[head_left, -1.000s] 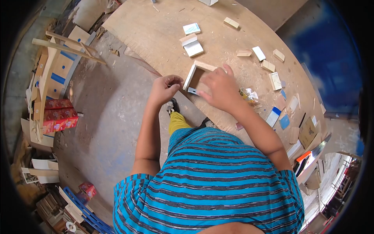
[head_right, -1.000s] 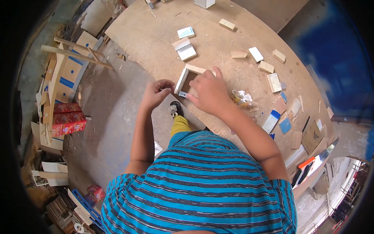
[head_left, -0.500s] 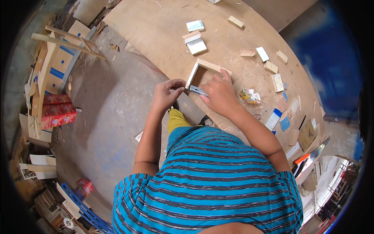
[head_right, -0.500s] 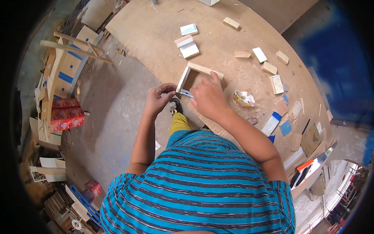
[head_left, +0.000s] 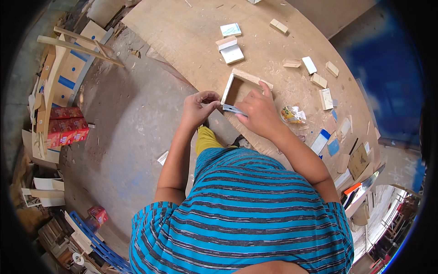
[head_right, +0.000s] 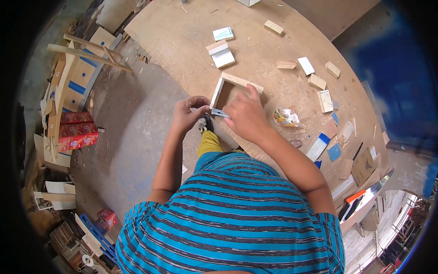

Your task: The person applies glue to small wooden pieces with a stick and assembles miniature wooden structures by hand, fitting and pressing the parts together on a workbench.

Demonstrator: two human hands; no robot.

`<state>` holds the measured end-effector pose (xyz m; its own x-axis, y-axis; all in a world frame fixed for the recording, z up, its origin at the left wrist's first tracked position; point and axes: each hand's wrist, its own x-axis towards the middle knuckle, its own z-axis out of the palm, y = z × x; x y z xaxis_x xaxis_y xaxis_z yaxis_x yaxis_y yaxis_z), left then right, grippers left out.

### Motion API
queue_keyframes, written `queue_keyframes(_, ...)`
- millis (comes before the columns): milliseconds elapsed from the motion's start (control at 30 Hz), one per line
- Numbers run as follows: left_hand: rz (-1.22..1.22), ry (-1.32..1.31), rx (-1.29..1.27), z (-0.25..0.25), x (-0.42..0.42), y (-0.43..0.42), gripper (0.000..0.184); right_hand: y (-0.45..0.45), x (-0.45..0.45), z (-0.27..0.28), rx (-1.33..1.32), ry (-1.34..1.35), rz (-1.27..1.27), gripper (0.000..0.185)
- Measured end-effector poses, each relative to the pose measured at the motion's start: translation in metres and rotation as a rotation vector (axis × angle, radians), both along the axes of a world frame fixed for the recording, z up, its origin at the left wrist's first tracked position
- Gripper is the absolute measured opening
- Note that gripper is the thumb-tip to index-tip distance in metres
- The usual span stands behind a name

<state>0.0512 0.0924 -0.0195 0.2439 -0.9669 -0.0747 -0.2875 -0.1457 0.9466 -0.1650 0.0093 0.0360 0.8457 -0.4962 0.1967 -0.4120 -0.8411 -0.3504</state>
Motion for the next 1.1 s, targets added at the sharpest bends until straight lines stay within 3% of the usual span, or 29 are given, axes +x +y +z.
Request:
queue_keyframes(633,-0.046,-0.119,-0.032,0.001,-0.001,-0.003,0.019,-0.001,-0.002,-0.007,-0.020,-0.049,0.028,0.016)
queue_keyframes(900,-0.149,-0.458,-0.179,0.028,-0.008,0.005,0.071,-0.021,-0.018,0.013,-0.098,-0.235,-0.118,0.017)
queue_keyframes(1000,-0.163,-0.562,-0.177,0.022,-0.009,0.009,0.086,-0.049,-0.037,0.020,0.098,-0.295,-0.334,0.023)
queue_keyframes(1100,-0.161,-0.642,-0.164,0.013,-0.009,0.010,0.097,-0.066,-0.048,0.022,0.247,-0.244,-0.394,0.026)
